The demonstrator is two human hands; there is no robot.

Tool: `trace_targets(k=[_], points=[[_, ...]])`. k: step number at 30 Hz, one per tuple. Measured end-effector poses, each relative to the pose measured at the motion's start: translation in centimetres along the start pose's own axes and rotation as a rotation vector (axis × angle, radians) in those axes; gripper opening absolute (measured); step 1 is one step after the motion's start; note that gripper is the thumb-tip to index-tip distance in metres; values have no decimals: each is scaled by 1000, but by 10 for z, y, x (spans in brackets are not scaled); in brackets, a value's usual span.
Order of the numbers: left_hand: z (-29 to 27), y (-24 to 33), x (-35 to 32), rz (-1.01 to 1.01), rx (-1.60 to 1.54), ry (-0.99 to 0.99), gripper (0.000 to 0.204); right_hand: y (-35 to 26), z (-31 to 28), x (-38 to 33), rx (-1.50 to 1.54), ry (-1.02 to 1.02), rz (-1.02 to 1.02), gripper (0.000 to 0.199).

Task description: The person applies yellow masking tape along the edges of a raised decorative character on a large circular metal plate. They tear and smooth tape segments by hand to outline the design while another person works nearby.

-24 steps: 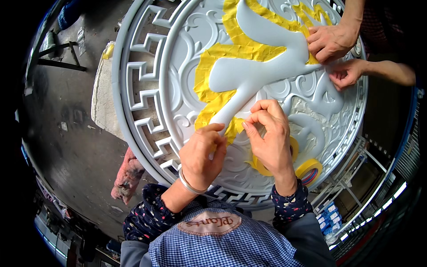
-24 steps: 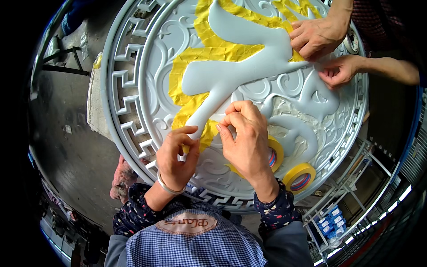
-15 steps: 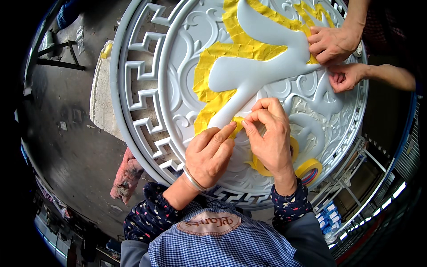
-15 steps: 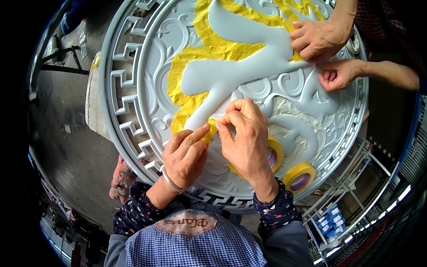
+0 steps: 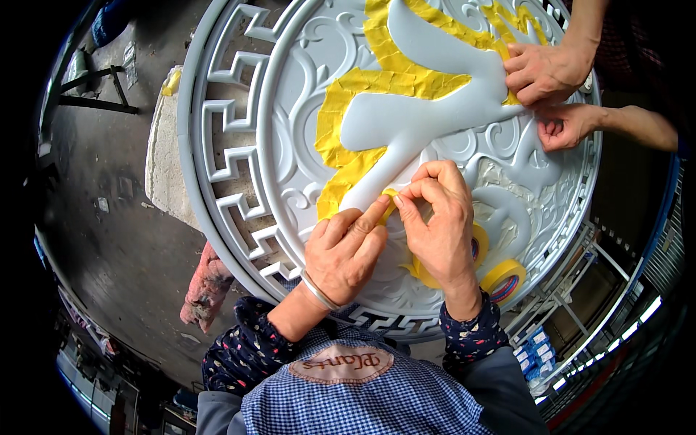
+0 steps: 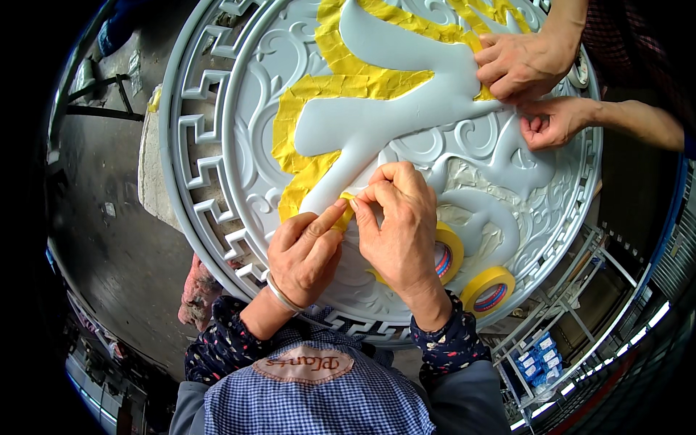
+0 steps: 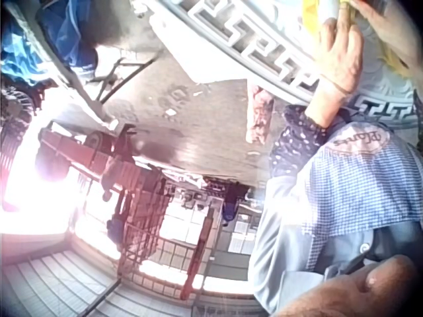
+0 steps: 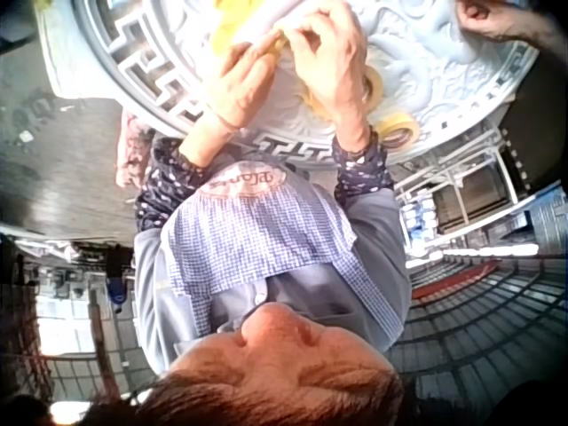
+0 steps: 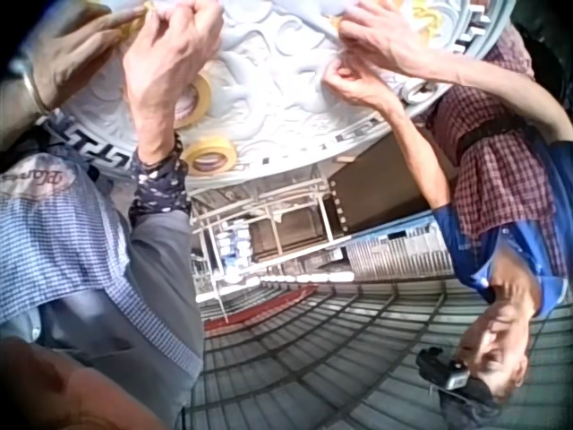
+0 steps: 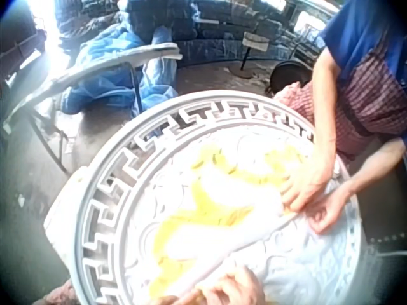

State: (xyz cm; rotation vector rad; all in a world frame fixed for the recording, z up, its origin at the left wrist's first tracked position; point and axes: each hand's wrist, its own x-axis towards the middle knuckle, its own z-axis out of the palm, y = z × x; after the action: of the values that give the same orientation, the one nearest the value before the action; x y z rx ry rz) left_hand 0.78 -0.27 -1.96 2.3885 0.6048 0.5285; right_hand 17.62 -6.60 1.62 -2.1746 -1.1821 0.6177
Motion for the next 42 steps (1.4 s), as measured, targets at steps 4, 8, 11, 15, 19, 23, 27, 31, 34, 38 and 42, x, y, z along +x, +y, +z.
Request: trace_targets(k=[4,8,11,15,19,23,27,31,34,38,42], points=[[1,0,0,-1,16,3,16,0,0,0,-3,-3,14,15],[1,2,0,-9,34,1,15,-1,1,0,-10,-1,12,15],[1,5,1,-29,58,-12,15,-2,1,1,-19,5,7,16],[-2,9,3,-57,65,-44,16,-4,3,1,-51,12,3,16],[-1,10,3,-69,62,-49,17,-4,4,1,-88,15,-17,18],[-3,12,5,-87,61,-60,17,-6,5,1,-102,16,-19,19],[-4,14,6,-100,62,-64,17,-6,7,0,-99,26,-17,19],[-4,14,6,-103,68,-64,16,-6,9,2,-104,60,-33,20],[-3,15,6,-109,69,-66,17,-6,10,3,-102,73,-36,21],[-4,15,7,-115,71,-65,19,-7,11,4,-106,88,-53,22],[-5,16,7,-118,65,-70,18,-7,11,6,-115,78,-39,23]])
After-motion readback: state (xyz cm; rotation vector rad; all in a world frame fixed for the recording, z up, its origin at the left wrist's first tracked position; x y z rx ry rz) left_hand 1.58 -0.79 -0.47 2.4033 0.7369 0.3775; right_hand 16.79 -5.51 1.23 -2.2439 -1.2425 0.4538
